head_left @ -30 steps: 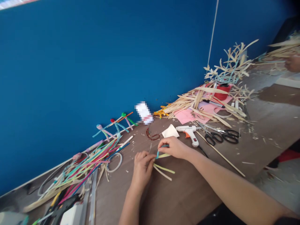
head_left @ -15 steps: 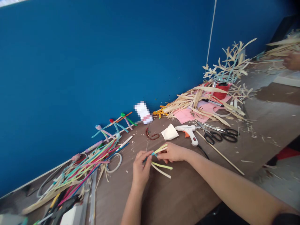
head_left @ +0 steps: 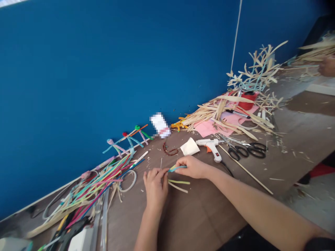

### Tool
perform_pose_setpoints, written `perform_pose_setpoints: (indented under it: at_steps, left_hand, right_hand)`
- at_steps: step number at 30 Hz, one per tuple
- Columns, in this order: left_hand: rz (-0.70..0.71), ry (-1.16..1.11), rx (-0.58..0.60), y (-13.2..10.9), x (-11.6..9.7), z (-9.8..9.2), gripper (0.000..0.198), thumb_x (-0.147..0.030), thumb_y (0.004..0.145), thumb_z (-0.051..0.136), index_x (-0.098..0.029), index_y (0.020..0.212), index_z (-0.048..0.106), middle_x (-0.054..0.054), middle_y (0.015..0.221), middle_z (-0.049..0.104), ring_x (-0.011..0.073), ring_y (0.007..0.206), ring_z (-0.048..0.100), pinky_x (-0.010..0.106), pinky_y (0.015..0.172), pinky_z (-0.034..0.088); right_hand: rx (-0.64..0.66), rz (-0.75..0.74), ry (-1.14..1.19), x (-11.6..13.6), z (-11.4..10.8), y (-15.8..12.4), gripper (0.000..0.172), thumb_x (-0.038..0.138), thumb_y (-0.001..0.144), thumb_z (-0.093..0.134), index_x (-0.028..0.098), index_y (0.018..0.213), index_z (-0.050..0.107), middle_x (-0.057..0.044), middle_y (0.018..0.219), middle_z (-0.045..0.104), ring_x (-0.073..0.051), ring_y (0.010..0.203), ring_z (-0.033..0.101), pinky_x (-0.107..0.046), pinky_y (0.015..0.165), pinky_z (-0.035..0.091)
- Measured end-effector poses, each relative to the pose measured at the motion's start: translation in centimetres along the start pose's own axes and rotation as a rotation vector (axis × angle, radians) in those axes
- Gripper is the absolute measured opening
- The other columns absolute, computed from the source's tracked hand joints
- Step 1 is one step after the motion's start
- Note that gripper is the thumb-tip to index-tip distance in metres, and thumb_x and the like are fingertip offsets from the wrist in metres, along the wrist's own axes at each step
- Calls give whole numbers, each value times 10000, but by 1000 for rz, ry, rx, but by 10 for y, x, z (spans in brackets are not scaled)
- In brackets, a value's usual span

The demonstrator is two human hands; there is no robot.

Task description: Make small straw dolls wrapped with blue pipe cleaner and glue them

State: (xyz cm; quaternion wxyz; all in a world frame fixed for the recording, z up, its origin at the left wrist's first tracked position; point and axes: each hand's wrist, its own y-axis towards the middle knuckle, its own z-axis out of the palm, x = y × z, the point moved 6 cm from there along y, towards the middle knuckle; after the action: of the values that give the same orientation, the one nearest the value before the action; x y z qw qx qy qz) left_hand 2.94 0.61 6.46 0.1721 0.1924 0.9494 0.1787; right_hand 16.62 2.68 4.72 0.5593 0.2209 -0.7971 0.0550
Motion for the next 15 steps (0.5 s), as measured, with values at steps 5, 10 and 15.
perform_pose_setpoints:
  at_steps: [5, 10, 15]
  left_hand:
    - [34, -53, 93, -1, -4, 5, 228, -195, 775, 421, -257, 868, 619, 24, 776, 554, 189, 794, 493, 503, 905, 189]
    - [64, -221, 194, -1, -10, 7, 194, -201, 761, 445, -239, 836, 620, 25, 766, 560, 193, 799, 489, 498, 895, 217]
    - [4, -474, 241, -1, -11, 11, 92, -226, 697, 544, -197, 738, 622, 30, 730, 563, 187, 769, 508, 382, 795, 359]
  right_hand:
    - [-135, 22, -44, -5, -17, 1, 160, 263, 717, 518, 142, 719, 623, -11, 666, 607, -110, 600, 517, -196, 554, 381]
    - [-112, 50, -38, -9, -23, 3, 158, 288, 660, 590, 145, 702, 644, -20, 684, 625, -129, 632, 538, -206, 569, 389]
    - [-3, 146, 50, -14, -19, 3, 192, 309, 641, 605, 132, 693, 659, -10, 638, 616, -121, 603, 518, -214, 576, 381]
